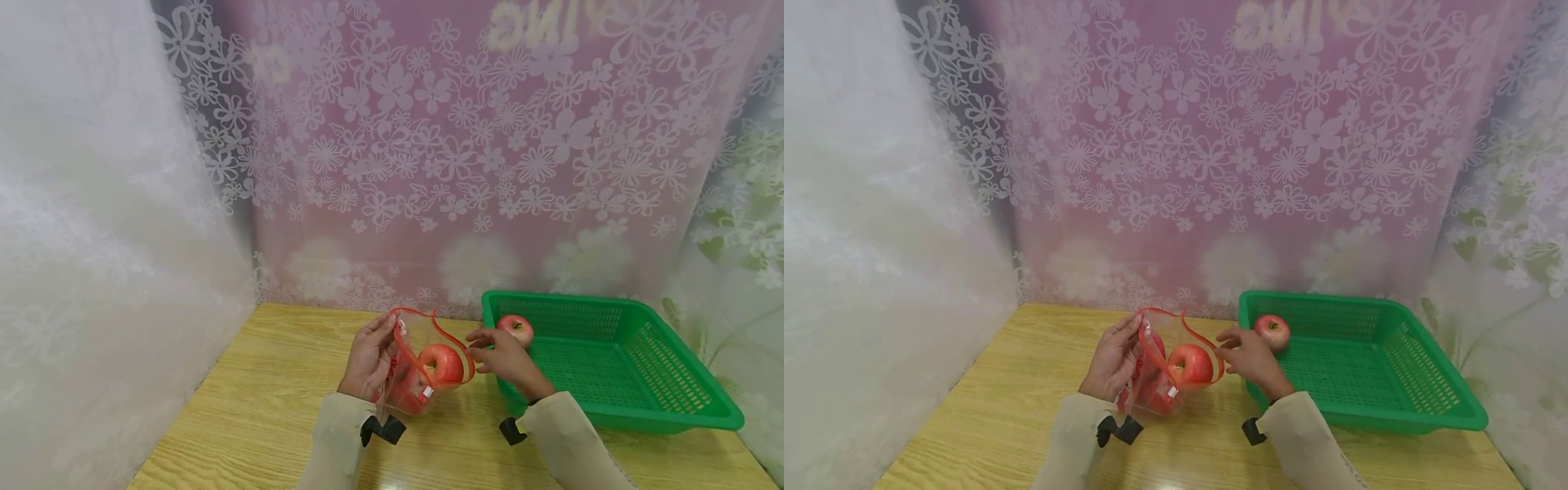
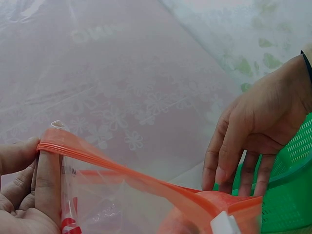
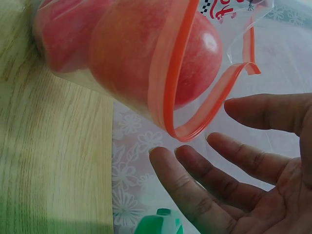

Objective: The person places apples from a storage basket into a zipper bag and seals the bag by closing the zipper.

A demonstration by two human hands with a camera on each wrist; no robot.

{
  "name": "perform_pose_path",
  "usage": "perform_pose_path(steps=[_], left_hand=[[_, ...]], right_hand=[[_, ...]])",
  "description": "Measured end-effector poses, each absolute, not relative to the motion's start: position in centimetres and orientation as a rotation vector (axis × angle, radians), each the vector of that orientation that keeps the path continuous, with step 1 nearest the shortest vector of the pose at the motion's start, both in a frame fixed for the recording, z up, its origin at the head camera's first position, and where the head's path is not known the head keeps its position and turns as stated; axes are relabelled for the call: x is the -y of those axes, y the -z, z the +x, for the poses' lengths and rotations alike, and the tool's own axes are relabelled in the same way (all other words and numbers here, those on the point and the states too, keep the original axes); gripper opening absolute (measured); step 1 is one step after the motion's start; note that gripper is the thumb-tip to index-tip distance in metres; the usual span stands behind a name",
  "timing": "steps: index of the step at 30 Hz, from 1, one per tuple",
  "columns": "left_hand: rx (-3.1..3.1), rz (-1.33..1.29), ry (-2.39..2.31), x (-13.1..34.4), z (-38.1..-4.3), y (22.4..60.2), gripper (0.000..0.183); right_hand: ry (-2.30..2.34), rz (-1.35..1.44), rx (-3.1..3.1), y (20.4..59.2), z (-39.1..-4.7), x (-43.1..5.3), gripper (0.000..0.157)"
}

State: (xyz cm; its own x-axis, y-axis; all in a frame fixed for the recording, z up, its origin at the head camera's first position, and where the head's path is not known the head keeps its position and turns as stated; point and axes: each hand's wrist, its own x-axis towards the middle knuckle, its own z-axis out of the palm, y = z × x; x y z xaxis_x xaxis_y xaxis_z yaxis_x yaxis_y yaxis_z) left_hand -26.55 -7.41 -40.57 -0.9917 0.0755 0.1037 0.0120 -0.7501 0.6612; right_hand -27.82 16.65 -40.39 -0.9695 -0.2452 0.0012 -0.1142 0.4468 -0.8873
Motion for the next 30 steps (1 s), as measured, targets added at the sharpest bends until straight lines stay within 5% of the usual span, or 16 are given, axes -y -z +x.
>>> perform_pose_path(steps=[30], left_hand=[[-1.098,0.212,-2.906,7.5,-26.7,40.6,0.022]], right_hand=[[1.551,-0.341,-2.522,42.2,-28.3,-16.2,0.029]])
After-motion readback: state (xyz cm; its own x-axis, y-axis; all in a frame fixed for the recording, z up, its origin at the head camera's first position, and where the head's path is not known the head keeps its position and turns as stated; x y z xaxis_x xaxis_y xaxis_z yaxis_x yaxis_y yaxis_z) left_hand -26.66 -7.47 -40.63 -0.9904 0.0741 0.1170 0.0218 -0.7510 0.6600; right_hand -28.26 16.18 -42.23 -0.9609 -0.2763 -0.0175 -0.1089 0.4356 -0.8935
